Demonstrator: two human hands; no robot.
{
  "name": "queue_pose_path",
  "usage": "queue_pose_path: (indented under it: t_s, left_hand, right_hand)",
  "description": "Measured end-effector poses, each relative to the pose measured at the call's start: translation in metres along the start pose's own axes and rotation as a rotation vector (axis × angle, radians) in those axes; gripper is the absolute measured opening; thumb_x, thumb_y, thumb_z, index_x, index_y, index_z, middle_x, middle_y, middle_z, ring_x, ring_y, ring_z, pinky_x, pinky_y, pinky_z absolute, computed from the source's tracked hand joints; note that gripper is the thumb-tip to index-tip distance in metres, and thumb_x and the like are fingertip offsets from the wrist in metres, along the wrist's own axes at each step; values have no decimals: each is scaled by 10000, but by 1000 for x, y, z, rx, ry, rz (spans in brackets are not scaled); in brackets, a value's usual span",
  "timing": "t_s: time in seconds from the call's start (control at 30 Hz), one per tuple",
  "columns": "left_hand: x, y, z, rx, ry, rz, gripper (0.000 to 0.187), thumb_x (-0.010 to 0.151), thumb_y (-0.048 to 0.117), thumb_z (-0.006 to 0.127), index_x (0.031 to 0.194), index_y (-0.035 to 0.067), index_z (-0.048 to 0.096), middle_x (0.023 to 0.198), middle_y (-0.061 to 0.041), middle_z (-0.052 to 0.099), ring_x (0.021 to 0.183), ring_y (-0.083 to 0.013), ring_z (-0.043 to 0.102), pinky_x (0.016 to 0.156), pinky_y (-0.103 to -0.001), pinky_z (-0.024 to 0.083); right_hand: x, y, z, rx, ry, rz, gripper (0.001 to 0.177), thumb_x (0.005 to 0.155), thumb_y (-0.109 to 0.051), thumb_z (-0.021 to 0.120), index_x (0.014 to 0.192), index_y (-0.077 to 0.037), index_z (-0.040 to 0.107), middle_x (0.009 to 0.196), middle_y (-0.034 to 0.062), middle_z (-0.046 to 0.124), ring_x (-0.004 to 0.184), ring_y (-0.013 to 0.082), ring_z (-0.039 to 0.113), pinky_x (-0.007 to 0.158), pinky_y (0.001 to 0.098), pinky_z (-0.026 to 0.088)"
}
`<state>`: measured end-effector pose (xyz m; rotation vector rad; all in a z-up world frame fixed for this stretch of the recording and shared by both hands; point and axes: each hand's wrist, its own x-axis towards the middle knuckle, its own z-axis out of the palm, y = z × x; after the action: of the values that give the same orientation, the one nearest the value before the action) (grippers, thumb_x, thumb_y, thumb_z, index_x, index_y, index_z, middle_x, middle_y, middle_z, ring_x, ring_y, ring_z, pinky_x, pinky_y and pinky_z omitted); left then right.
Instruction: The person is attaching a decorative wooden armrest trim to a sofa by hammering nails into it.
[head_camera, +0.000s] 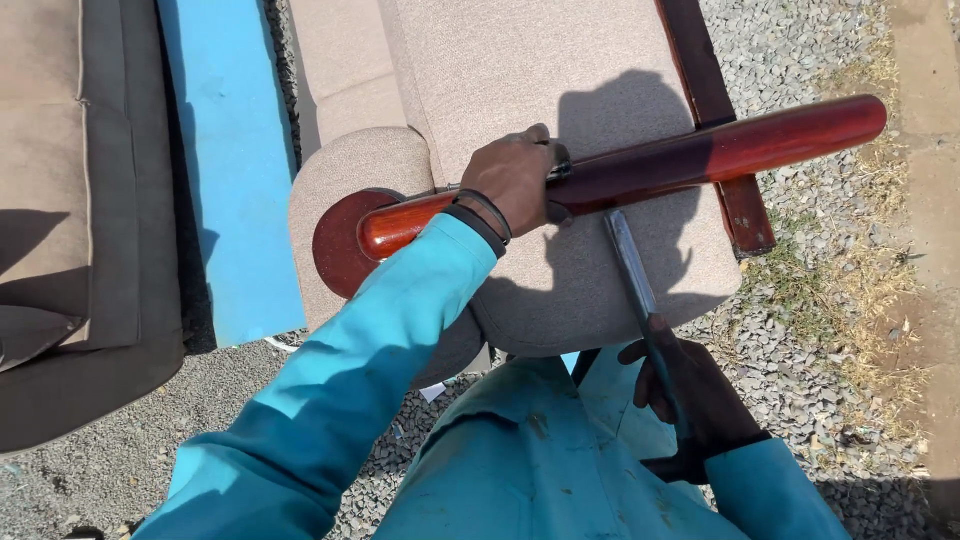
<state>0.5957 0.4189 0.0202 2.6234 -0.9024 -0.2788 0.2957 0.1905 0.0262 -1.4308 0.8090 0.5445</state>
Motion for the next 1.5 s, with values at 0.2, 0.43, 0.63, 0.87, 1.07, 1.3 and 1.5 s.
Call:
queue_pose_path:
  t_s: [0.2,0.43,0.63,0.87,1.07,1.3,1.5]
  left_hand:
    - [-34,-29,-30,58,-117,-14,862,844,520,1148,1561,187,805,1423,-72,786,1155,-397,809,790,-601,701]
    - [-60,-58,-32,23,-57,-39,909,816,554,1170,1576,193,827,1404,-58,854,1154,-401,838,845,-622,708]
    - [-56,-61,-26,17,-59,-72,896,761,625,1193,1483,196,882,1331,-6,860,1164,-387,829,895,-614,685]
    - [-57,-61,-24,32,-33,-52,859,767,648,1185,1427,187,884,1315,-40,875,1209,-399,828,878,-631,685]
    - [-57,-59,-27,14,-43,-56,878,774,643,1193,1450,175,885,1288,-31,871,1159,-400,829,883,-621,690]
    - [-55,-62,-27,10,-73,-67,983,779,657,1184,1562,166,851,1414,-42,869,1245,-412,822,933,-615,693]
    - [-66,-36,-2,124,64,-143,602,843,449,1082,1355,197,889,1377,-60,867,1252,-345,828,929,-553,701]
  right_hand:
    - [-29,-29,68,-138,-87,40,1086,1184,-770,423,736,112,872,630,270,741,510,310,582,545,424,417]
    - [-26,-23,107,-112,-75,48,904,1187,-703,388,1123,52,882,602,297,792,482,309,604,524,457,473]
    - [-30,-31,112,-125,-91,62,976,1149,-735,386,1129,87,912,640,307,847,496,292,615,532,424,465]
    - [-22,-21,117,-83,-36,89,924,1205,-684,436,1194,99,927,665,278,812,504,313,623,521,442,476]
    - [-25,-24,117,-118,-44,84,955,1180,-706,408,1208,96,926,665,273,835,511,291,620,532,434,473]
    - [-23,-21,117,-113,-46,61,923,1190,-689,418,1212,87,917,660,287,832,507,312,645,547,459,515]
    - [-28,-25,119,-132,-1,112,957,1250,-663,425,1194,146,934,659,319,795,539,343,619,568,464,458]
